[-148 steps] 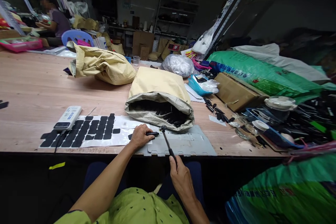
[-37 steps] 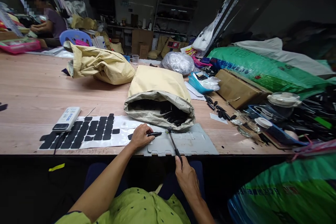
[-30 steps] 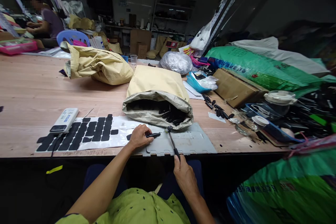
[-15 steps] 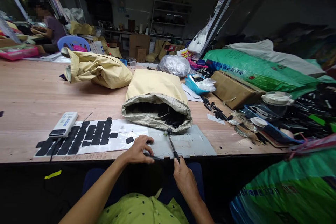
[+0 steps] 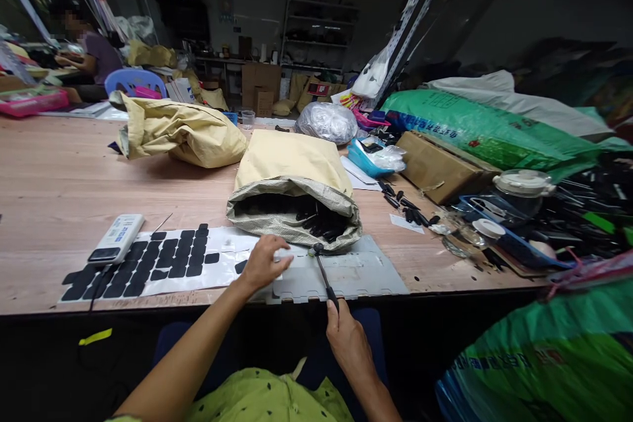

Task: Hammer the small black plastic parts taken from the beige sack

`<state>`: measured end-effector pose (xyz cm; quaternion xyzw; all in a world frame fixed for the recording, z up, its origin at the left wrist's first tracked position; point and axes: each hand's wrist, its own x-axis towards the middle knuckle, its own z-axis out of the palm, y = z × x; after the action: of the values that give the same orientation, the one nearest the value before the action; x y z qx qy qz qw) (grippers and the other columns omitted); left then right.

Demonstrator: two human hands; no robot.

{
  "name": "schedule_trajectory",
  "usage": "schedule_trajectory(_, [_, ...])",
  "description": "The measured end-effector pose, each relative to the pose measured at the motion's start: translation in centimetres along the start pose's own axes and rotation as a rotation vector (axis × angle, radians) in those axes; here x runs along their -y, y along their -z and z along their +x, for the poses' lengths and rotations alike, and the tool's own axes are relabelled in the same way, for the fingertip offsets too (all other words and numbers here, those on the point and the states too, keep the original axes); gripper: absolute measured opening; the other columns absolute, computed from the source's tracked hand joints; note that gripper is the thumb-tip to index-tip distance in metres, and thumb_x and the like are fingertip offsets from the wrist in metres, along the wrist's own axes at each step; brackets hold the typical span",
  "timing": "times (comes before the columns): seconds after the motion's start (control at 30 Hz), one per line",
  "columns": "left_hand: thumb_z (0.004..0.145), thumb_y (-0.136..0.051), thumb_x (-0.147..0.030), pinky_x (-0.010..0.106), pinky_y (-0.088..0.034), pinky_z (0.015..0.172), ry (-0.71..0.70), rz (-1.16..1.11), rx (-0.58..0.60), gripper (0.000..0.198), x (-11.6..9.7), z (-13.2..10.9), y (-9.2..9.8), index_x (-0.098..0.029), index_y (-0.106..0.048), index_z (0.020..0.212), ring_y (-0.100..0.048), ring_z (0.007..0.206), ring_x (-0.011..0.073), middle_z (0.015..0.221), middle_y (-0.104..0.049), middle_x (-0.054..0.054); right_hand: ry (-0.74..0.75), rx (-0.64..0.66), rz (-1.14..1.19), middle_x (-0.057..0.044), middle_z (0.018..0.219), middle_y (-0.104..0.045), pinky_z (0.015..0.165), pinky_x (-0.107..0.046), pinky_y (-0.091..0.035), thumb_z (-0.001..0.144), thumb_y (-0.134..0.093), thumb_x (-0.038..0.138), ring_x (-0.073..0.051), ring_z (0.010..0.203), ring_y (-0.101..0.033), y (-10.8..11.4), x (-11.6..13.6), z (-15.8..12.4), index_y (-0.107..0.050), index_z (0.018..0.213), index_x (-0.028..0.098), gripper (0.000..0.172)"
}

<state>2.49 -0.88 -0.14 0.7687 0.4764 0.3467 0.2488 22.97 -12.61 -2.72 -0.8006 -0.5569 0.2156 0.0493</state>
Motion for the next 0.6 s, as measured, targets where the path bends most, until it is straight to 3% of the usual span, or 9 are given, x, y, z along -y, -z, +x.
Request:
schedule_trajectory(0.13, [0.09,-0.055,-0.023,0.035,-0.046,0.095,0.157,0.176,-0.197,0.021,1.6,7.4,1.0,-0.018,-0.068,0.105,-0.06,0.103,0.0219,0.109,-0.066,0.009,0.012,-0.014,0.019,-0.01,0.09,-0.074,0.067,-0.027,-0.042,0.101,-0.026,0.038,-0.023,0.086,-0.071,-0.5,-0.5,0.2,-0.056,0.12,0.019,0.04])
schedule_trajectory(0.27, [0.093,-0.046,-0.023,0.032,-0.046,0.094,0.4,0.422,-0.133,0.026,2.8,12.1,1.7,-0.018,-0.067,0.108,-0.06,0.11,0.0233,0.116,-0.064,0.012,0.026,-0.027,0.044,-0.011,0.088,-0.074,0.065,-0.028,-0.042,0.101,-0.026,0.039,-0.025,0.084,-0.071,-1.2,-1.2,0.5,-0.056,0.12,0.018,0.041])
schedule_trajectory(0.4, [0.088,-0.051,-0.018,0.033,-0.049,0.086,0.499,0.462,-0.062,0.021,3.5,13.8,1.4,-0.016,-0.07,0.097,-0.065,0.102,0.0269,0.102,-0.069,0.015,0.032,-0.048,0.054,-0.009,0.082,-0.074,0.062,-0.028,-0.041,0.1,-0.026,0.041,-0.024,0.079,-0.071,-1.8,-1.6,0.6,-0.058,0.116,0.019,0.042])
schedule_trajectory(0.6, [0.083,-0.056,-0.017,0.034,-0.05,0.083,0.583,0.461,-0.033,0.021,3.9,14.2,0.9,-0.014,-0.072,0.096,-0.067,0.102,0.0295,0.104,-0.071,0.019,0.006,0.005,0.061,-0.011,0.089,-0.074,0.065,-0.028,-0.041,0.101,-0.023,0.041,-0.025,0.086,-0.071,-1.5,-1.3,0.6,-0.054,0.123,0.018,0.045])
